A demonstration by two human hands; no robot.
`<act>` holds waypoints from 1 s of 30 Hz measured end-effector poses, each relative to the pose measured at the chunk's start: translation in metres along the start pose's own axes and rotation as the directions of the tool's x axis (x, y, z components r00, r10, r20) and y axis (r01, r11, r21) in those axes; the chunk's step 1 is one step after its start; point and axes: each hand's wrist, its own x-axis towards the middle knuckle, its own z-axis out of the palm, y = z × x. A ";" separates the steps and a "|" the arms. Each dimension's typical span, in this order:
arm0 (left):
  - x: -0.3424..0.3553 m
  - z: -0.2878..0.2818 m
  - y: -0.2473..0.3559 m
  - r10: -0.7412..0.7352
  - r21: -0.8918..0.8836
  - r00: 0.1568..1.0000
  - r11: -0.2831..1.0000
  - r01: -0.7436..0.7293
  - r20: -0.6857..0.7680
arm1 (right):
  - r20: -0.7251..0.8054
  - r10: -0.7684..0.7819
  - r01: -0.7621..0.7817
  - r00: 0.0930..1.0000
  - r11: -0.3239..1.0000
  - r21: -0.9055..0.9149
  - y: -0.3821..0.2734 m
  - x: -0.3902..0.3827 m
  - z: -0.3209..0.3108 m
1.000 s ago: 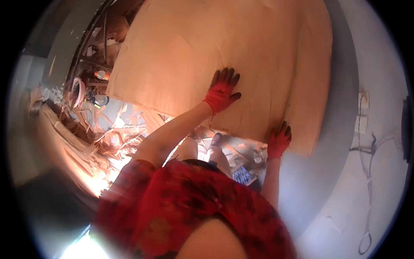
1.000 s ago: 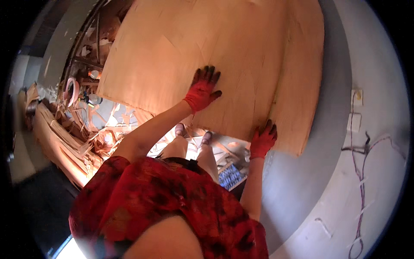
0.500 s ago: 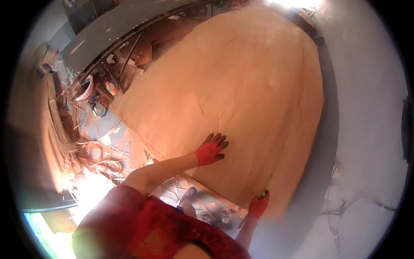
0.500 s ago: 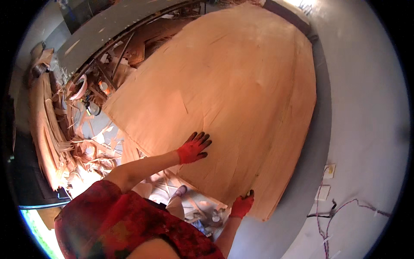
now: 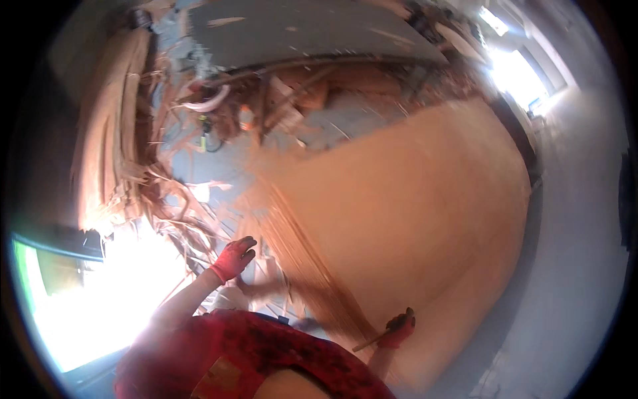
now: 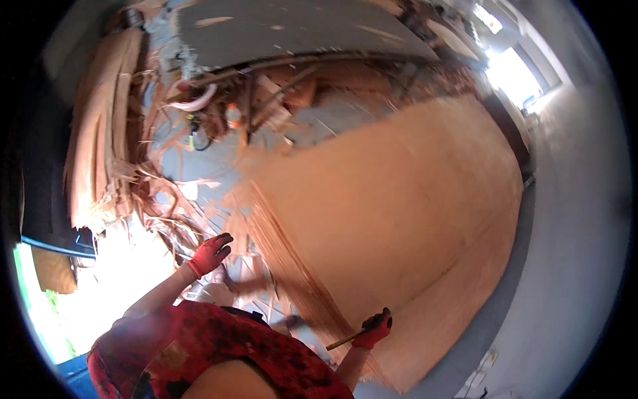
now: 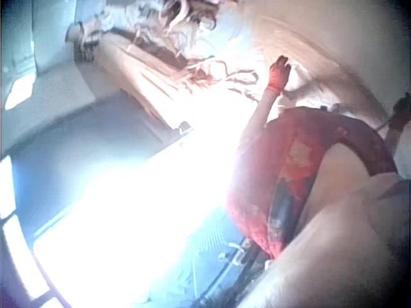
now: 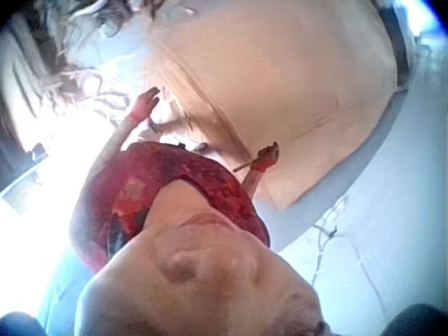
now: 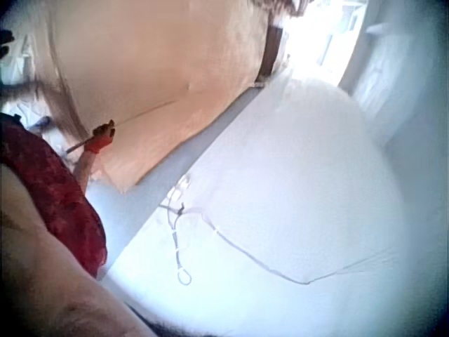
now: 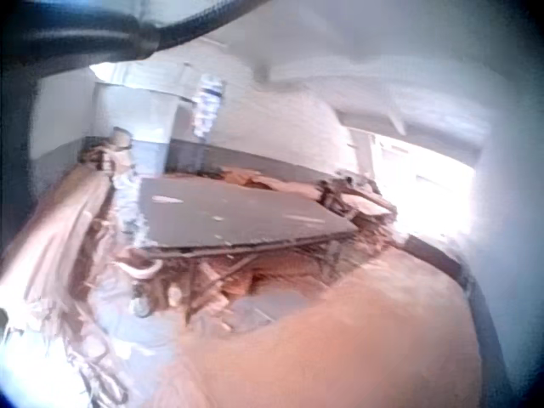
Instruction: The person cuts a thin sheet of wood veneer using a utility knife, then applies strips of tape to the veneer surface.
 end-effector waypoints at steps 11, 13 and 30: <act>0.019 -0.295 -0.178 -0.271 -0.354 0.818 0.931 0.088 -0.508 | 0.361 -0.086 0.044 0.929 0.991 0.124 0.047 -0.102 0.407; 0.032 -0.331 -0.214 -0.329 -0.418 0.780 0.903 0.095 -0.533 | 0.453 -0.060 0.018 0.890 0.995 0.096 0.067 -0.116 0.470; 0.450 -0.628 -0.352 -0.136 0.018 0.990 0.990 0.137 -0.041 | 0.906 -0.420 0.694 -0.056 0.636 0.337 0.308 -0.467 1.019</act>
